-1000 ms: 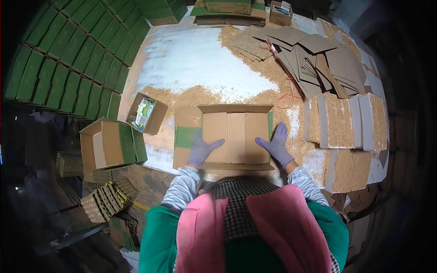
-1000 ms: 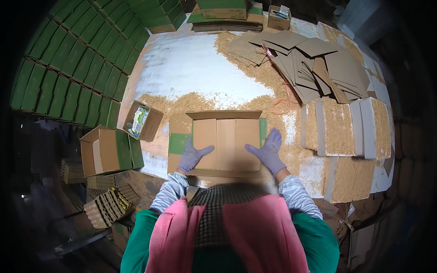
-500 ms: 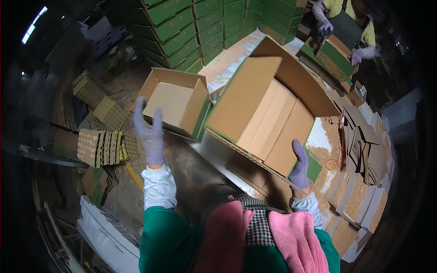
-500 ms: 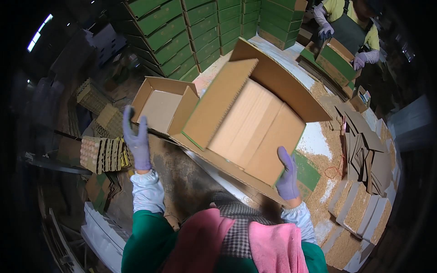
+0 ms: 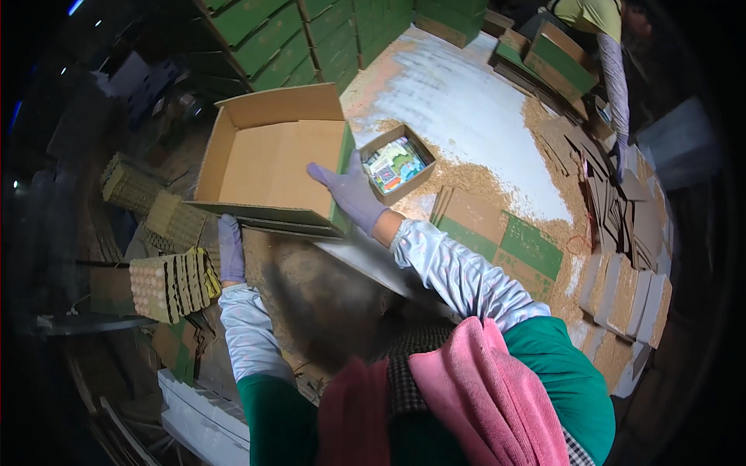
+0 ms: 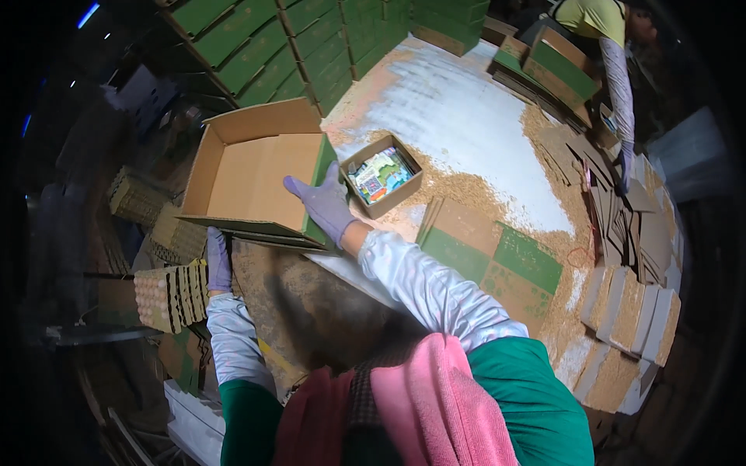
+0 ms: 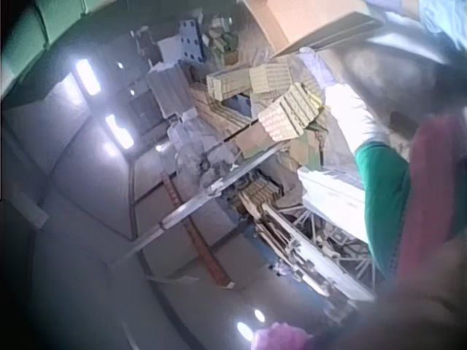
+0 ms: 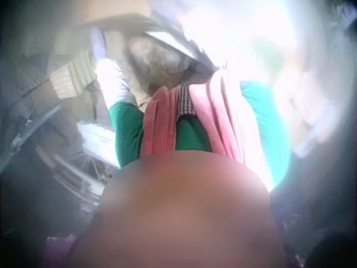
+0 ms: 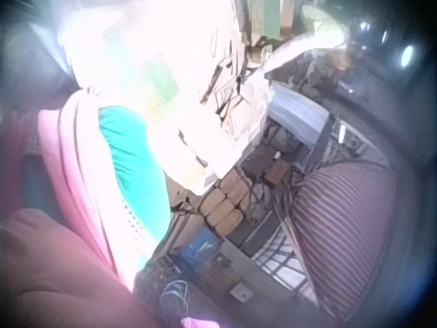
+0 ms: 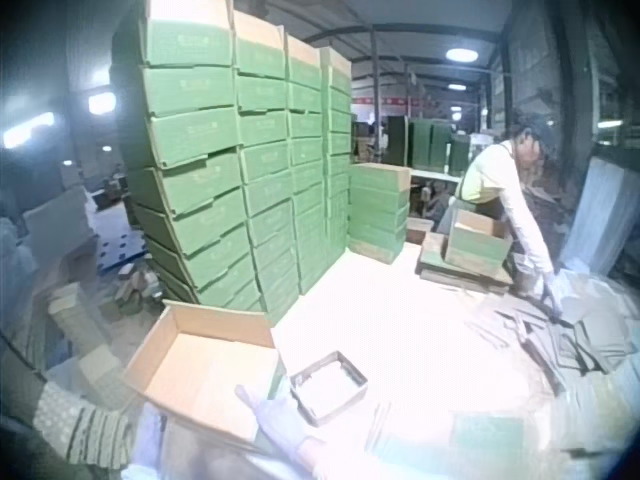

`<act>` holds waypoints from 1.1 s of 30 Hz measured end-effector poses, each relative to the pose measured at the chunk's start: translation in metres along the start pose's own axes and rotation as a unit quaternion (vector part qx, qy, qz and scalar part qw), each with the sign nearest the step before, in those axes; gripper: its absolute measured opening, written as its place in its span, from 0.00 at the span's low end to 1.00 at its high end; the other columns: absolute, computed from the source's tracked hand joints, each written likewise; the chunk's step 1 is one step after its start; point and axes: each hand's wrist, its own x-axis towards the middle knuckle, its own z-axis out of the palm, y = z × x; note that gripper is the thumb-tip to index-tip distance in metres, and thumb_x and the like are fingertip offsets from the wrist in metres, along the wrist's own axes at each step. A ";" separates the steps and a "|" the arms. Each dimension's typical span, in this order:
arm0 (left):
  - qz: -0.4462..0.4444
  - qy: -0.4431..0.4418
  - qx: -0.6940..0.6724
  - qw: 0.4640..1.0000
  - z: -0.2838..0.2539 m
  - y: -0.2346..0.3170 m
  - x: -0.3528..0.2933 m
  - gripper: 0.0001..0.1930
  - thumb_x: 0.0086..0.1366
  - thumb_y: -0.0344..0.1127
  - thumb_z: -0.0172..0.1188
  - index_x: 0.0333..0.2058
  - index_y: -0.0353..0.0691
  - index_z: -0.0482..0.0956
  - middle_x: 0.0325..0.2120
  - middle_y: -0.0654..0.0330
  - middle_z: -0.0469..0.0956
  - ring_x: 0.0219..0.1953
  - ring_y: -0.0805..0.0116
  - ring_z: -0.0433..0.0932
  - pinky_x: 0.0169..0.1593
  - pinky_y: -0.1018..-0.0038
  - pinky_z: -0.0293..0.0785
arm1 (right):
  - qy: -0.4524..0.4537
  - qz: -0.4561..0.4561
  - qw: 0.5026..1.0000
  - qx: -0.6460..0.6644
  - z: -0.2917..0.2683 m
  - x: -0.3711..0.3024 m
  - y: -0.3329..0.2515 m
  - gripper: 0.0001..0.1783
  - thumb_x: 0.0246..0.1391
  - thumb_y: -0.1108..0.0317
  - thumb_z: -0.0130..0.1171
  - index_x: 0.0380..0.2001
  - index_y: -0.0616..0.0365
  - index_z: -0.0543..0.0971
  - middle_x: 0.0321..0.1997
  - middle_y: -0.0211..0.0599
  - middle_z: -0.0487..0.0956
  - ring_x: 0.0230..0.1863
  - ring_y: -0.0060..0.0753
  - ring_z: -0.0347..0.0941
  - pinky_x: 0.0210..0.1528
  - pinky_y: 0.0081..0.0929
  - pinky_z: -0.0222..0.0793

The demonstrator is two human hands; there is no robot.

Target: The person packs cardboard boxes with mushroom substrate blocks and small packets, closes the boxes, and stacks them onto a pile.

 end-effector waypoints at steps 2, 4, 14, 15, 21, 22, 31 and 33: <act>-0.156 -0.131 -0.260 0.944 -0.005 -0.001 0.004 0.33 0.71 0.54 0.42 0.63 0.32 0.57 0.60 0.58 0.61 0.59 0.68 0.61 0.64 0.74 0.54 | 0.050 -0.069 0.978 -0.189 -0.015 -0.010 0.008 0.44 0.52 0.44 0.59 0.61 0.66 0.58 0.58 0.64 0.64 0.60 0.54 0.64 0.57 0.44 0.63; -0.065 0.071 0.023 0.995 0.009 0.043 -0.020 0.27 0.71 0.48 0.46 0.56 0.28 0.63 0.54 0.50 0.68 0.53 0.63 0.67 0.58 0.71 0.63 | 0.041 -0.196 0.913 -0.356 -0.066 -0.040 0.021 0.41 0.54 0.40 0.54 0.58 0.65 0.64 0.59 0.65 0.63 0.64 0.55 0.58 0.62 0.43 0.57; 0.205 -0.546 0.222 0.782 0.245 0.071 -0.221 0.57 0.47 0.52 0.70 0.66 0.32 0.43 0.66 0.35 0.38 0.68 0.38 0.39 0.69 0.60 0.40 | 0.210 0.240 0.843 -0.433 -0.370 -0.341 0.233 0.75 0.28 0.37 0.70 0.66 0.70 0.36 0.68 0.71 0.42 0.70 0.69 0.35 0.69 0.49 0.35; 0.249 -0.519 0.280 0.768 0.255 0.062 -0.233 0.56 0.47 0.54 0.68 0.66 0.31 0.45 0.66 0.35 0.40 0.68 0.37 0.39 0.69 0.58 0.39 | 0.223 0.176 0.856 -0.432 -0.369 -0.353 0.261 0.74 0.29 0.39 0.72 0.66 0.70 0.39 0.68 0.70 0.43 0.70 0.67 0.36 0.69 0.47 0.38; 0.243 -0.479 0.261 0.802 0.243 0.100 -0.242 0.35 0.60 0.47 0.60 0.61 0.35 0.62 0.60 0.41 0.62 0.65 0.41 0.56 0.64 0.59 0.56 | 0.323 -0.071 0.892 -0.307 -0.380 -0.379 0.220 0.59 0.36 0.56 0.74 0.64 0.70 0.50 0.68 0.63 0.51 0.71 0.63 0.42 0.70 0.44 0.44; 0.255 -0.462 0.267 0.806 0.238 0.122 -0.233 0.31 0.62 0.44 0.58 0.60 0.36 0.64 0.58 0.43 0.66 0.62 0.46 0.63 0.62 0.61 0.61 | 0.331 -0.084 0.893 -0.292 -0.388 -0.382 0.203 0.53 0.40 0.58 0.72 0.63 0.69 0.54 0.68 0.60 0.53 0.70 0.61 0.44 0.70 0.44 0.44; 0.388 -0.558 0.189 0.709 0.317 0.256 -0.164 0.28 0.68 0.39 0.50 0.61 0.31 0.58 0.63 0.45 0.56 0.61 0.51 0.62 0.62 0.65 0.61 | 0.212 -0.149 0.961 0.091 -0.485 -0.305 0.031 0.45 0.51 0.49 0.62 0.62 0.66 0.56 0.66 0.62 0.54 0.71 0.53 0.46 0.69 0.44 0.44; 0.430 -0.545 0.157 0.702 0.346 0.287 -0.197 0.30 0.66 0.44 0.50 0.61 0.32 0.59 0.63 0.45 0.56 0.63 0.50 0.59 0.64 0.62 0.53 | 0.237 -0.096 0.923 0.289 -0.482 -0.282 0.036 0.49 0.49 0.45 0.62 0.63 0.66 0.54 0.65 0.66 0.54 0.70 0.56 0.46 0.69 0.48 0.44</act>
